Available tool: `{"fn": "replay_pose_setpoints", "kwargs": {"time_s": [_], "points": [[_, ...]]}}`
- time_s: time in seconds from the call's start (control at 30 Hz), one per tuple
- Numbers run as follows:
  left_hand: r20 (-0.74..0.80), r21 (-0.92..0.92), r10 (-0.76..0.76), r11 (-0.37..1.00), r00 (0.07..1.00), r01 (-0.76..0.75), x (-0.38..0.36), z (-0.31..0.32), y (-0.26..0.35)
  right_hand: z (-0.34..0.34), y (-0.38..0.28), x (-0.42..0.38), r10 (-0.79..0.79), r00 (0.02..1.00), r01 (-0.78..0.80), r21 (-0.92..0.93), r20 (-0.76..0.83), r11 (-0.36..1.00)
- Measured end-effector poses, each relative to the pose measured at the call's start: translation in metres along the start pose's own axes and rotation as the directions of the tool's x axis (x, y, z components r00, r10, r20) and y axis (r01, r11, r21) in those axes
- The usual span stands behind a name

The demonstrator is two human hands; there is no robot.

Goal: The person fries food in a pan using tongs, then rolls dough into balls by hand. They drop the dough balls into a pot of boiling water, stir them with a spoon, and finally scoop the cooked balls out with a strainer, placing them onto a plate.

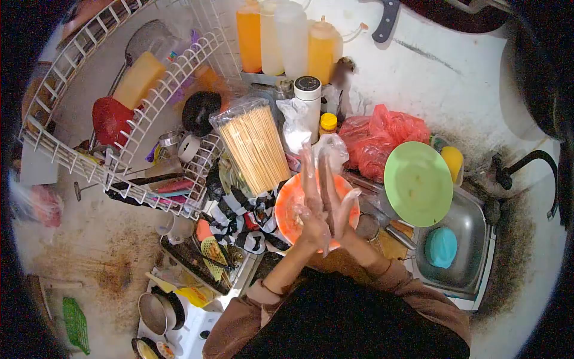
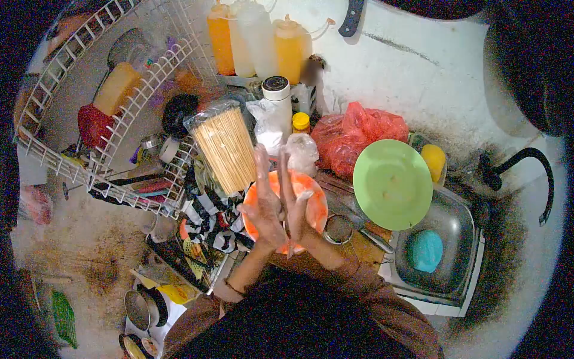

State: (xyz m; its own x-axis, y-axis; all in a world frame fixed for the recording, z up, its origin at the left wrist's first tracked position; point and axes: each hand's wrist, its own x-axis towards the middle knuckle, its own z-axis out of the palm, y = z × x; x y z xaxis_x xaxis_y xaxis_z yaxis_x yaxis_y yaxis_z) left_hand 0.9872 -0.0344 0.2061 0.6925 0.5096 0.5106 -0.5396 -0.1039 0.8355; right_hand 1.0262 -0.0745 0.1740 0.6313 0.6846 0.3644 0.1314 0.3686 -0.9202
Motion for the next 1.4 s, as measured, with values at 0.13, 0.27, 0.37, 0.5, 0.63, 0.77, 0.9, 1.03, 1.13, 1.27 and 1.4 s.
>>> {"fn": "replay_pose_setpoints", "kwargs": {"time_s": [0.13,0.27,0.37,0.5,0.63,0.77,0.9,1.03,1.13,1.27,1.4], "points": [[0.109,0.489,0.111,0.859,0.988,-0.150,0.008,-0.025,-0.019,0.009,-0.004,-0.006,0.061,0.998,-0.051,0.296,-0.026,0.954],[0.208,0.528,0.113,0.824,0.972,-0.208,-0.013,-0.018,-0.029,0.000,-0.019,0.011,0.018,0.998,0.010,0.462,-0.056,0.887],[0.193,0.516,0.123,0.831,0.974,-0.207,-0.018,-0.009,-0.021,0.003,-0.011,0.004,0.112,0.993,-0.087,0.413,-0.036,0.906],[0.203,0.556,0.124,0.802,0.971,-0.218,-0.006,-0.021,-0.009,-0.003,0.058,-0.025,0.292,0.956,-0.282,0.236,-0.007,0.930],[0.226,0.586,0.116,0.777,0.967,-0.230,-0.004,-0.020,-0.005,0.007,-0.002,-0.002,0.073,0.997,-0.077,0.495,0.027,0.865],[0.222,0.642,0.086,0.737,0.971,-0.212,-0.006,-0.014,-0.003,0.010,-0.027,0.002,0.082,0.996,-0.092,0.441,0.040,0.893],[0.200,0.748,-0.019,0.649,0.980,-0.140,-0.001,-0.011,-0.022,0.010,0.011,-0.003,0.154,0.988,-0.032,0.992,0.013,0.121],[0.132,0.675,-0.081,0.737,0.988,-0.030,0.003,-0.020,-0.044,0.005,0.037,-0.003,0.255,0.966,-0.086,0.981,0.040,0.174],[0.054,0.360,-0.191,0.919,0.980,0.160,0.009,-0.036,-0.038,-0.016,0.070,-0.012,0.288,0.919,-0.218,0.955,0.270,-0.201],[0.062,0.381,-0.210,0.908,0.976,0.171,0.004,-0.052,-0.001,-0.024,0.069,-0.004,0.130,0.960,-0.211,0.948,0.246,-0.237],[0.158,0.582,-0.210,0.809,0.965,0.081,-0.015,-0.054,0.008,-0.018,0.031,0.000,0.295,0.943,-0.205,0.968,0.156,0.143]]}}
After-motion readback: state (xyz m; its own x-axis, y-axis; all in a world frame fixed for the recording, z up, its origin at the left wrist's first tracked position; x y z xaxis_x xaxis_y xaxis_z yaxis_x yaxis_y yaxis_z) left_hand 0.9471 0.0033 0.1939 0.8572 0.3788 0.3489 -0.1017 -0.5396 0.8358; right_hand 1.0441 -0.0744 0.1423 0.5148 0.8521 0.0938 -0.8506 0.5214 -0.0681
